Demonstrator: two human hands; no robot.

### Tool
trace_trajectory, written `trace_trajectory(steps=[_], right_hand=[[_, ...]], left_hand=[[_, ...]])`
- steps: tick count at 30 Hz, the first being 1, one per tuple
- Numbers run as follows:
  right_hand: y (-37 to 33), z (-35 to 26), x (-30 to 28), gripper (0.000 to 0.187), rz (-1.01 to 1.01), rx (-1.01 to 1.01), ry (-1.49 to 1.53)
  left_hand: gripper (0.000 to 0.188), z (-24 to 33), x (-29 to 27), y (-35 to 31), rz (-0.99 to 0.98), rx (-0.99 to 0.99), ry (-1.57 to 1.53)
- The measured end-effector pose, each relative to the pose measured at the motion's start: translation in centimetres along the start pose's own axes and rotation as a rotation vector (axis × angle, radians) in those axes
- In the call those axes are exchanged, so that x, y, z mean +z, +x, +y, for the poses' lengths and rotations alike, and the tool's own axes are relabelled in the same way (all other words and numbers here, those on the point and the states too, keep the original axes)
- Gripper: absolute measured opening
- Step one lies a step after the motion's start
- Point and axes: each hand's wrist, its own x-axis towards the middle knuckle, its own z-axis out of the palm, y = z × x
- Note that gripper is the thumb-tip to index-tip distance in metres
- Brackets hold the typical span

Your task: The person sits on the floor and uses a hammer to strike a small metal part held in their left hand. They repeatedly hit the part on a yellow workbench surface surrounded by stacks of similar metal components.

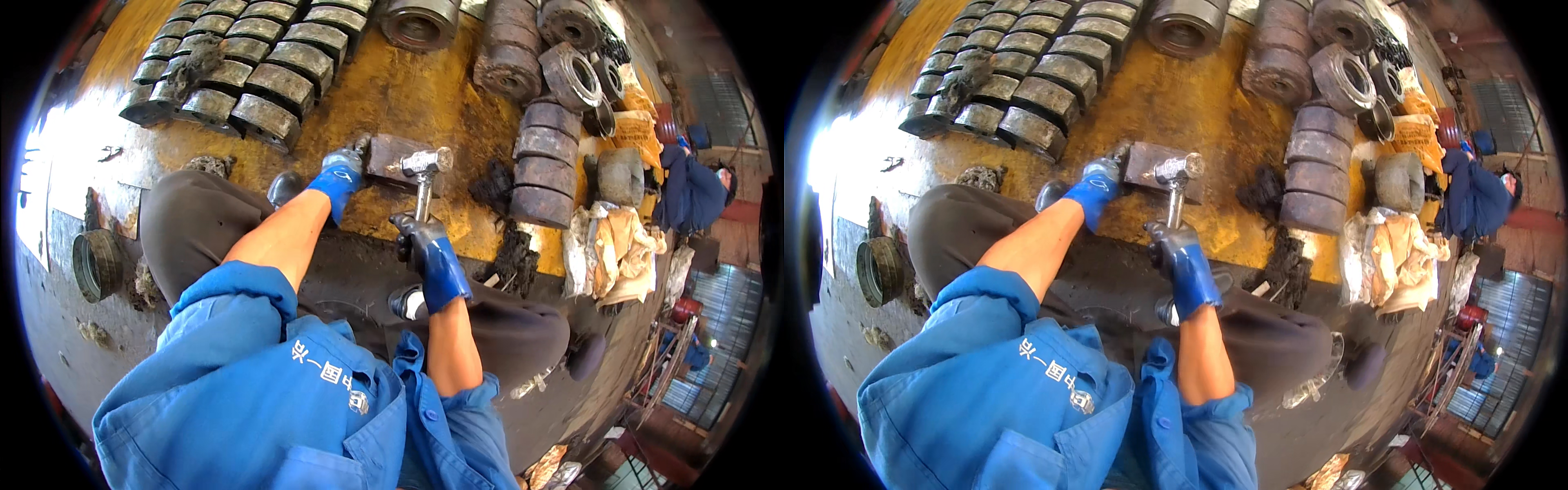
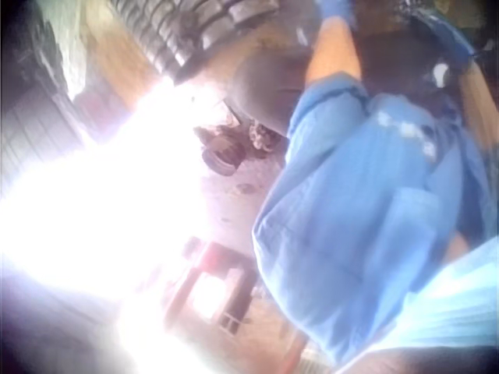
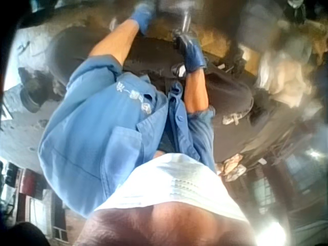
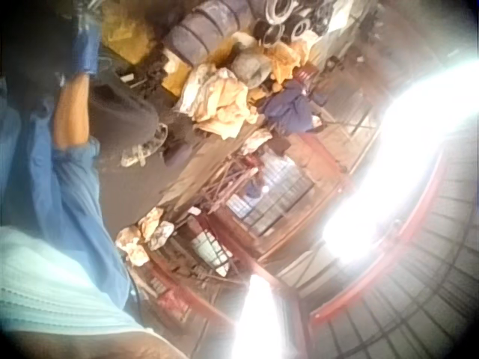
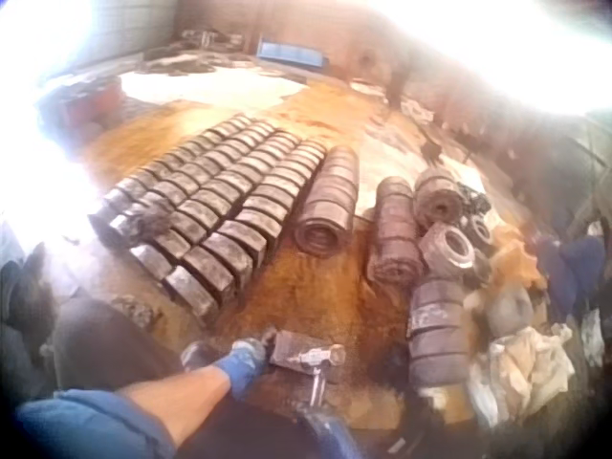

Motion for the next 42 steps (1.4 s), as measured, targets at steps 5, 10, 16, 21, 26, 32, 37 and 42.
trace_trajectory(steps=[5, 10, 16, 21, 26, 32, 37, 42], right_hand=[[-3.4, -1.5, 2.2, 0.015, -0.097, -0.253, 0.063], [-2.2, -0.6, 2.6, 0.02, 0.066, -0.126, -0.179], [-4.2, -1.3, 4.4, 0.016, -0.118, -0.139, -0.039], [-3.7, -1.7, 3.8, 0.016, -0.074, -0.345, -0.084], [-2.7, -0.8, 2.6, 0.022, 0.008, -0.051, -0.185], [-5.3, -2.8, 3.8, 0.016, -0.133, -0.311, 0.012], [-1.9, -0.7, 1.9, 0.021, -0.109, -0.022, 0.018], [0.4, 2.2, 0.8, 0.023, -0.47, 0.119, 0.332]], left_hand=[[0.111, -1.2, 1.9, 0.9, 0.03, 0.016, -0.03], [0.115, -0.6, 2.3, 1.0, 0.078, 0.071, -0.051], [0.104, -2.0, 1.8, 1.6, -0.01, -0.006, -0.055], [0.101, -1.1, 1.9, 0.7, 0.09, 0.05, -0.019], [0.096, 0.0, 0.8, 0.4, 0.067, 0.069, 0.016], [0.098, -0.9, 1.9, 1.2, 0.003, 0.024, 0.064], [0.105, 0.6, 1.5, 1.5, -0.01, 0.053, 0.059], [0.11, 0.3, -0.9, 0.0, -0.067, -0.039, -0.003]])
